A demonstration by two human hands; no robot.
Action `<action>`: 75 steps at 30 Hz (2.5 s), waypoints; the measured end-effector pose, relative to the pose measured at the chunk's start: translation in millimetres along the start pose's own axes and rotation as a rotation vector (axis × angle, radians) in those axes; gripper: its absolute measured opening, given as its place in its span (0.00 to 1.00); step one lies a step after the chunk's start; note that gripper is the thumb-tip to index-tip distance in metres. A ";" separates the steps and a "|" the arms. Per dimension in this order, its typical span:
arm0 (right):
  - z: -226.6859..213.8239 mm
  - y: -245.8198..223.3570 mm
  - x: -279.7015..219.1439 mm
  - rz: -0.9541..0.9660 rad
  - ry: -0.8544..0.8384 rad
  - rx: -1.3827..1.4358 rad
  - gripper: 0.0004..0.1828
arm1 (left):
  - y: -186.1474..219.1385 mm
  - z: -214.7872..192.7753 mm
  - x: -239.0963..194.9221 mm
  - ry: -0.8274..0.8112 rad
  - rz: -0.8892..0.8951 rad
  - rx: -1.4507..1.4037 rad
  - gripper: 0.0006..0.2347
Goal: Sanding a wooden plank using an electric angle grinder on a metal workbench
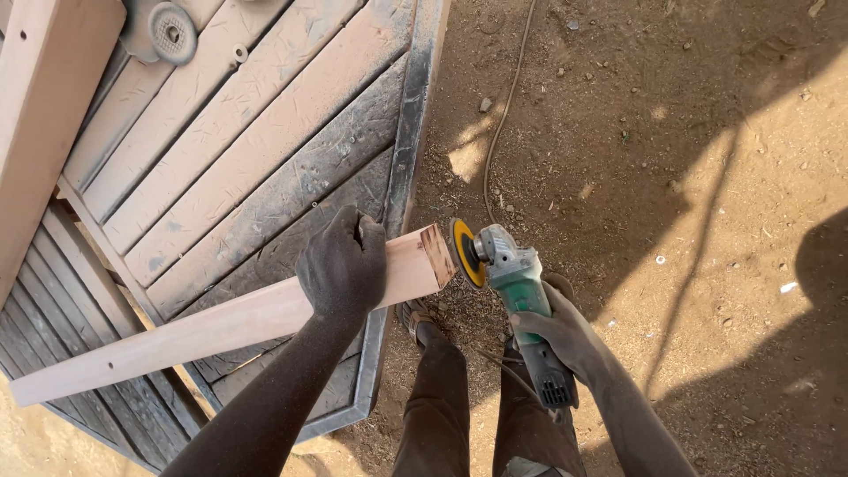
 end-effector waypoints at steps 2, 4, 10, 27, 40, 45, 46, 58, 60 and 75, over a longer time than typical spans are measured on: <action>9.0 -13.4 -19.8 0.015 0.110 -0.026 0.30 | 0.9 0.1 -1.5 0.024 0.008 0.002 0.11; 3.3 -11.6 -26.3 0.019 0.085 -0.014 0.34 | -0.3 -1.7 -3.9 0.009 -0.003 0.005 0.11; -19.7 9.3 6.0 -0.094 -0.043 -0.021 0.31 | 0.9 -3.1 -1.9 0.002 0.012 -0.001 0.11; 5.4 9.5 5.5 -0.349 0.057 -0.199 0.29 | -5.3 1.0 -3.9 0.016 0.042 -0.010 0.10; -5.9 13.1 -1.3 -0.108 0.044 -0.103 0.35 | -1.8 -1.0 -0.4 0.011 0.039 -0.006 0.11; 5.4 -22.6 -16.4 -0.150 0.020 -0.181 0.37 | -2.1 -0.2 -3.0 0.008 0.052 -0.009 0.11; 6.4 -27.1 -8.2 -0.157 0.018 -0.211 0.35 | -3.0 -0.1 -2.1 0.003 0.045 -0.009 0.10; 17.4 -58.8 -8.0 -0.140 0.021 -0.407 0.30 | -2.4 -1.3 0.2 0.014 0.039 -0.032 0.10; 16.9 -63.2 -13.0 -0.147 0.045 -0.437 0.29 | -3.2 -2.4 -0.4 0.010 0.045 -0.021 0.10; 17.3 -47.7 -23.0 0.014 -0.006 -0.197 0.36 | -8.3 14.8 -3.3 0.031 0.023 0.128 0.09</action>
Point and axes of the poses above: each hand's wrist, its own x-axis towards the middle knuckle, its own z-axis out of the palm, y = z × x, the point moved 3 cm from there along x, towards the middle knuckle, and after that the axes turned 12 degrees about y, right-handed, at the moved point
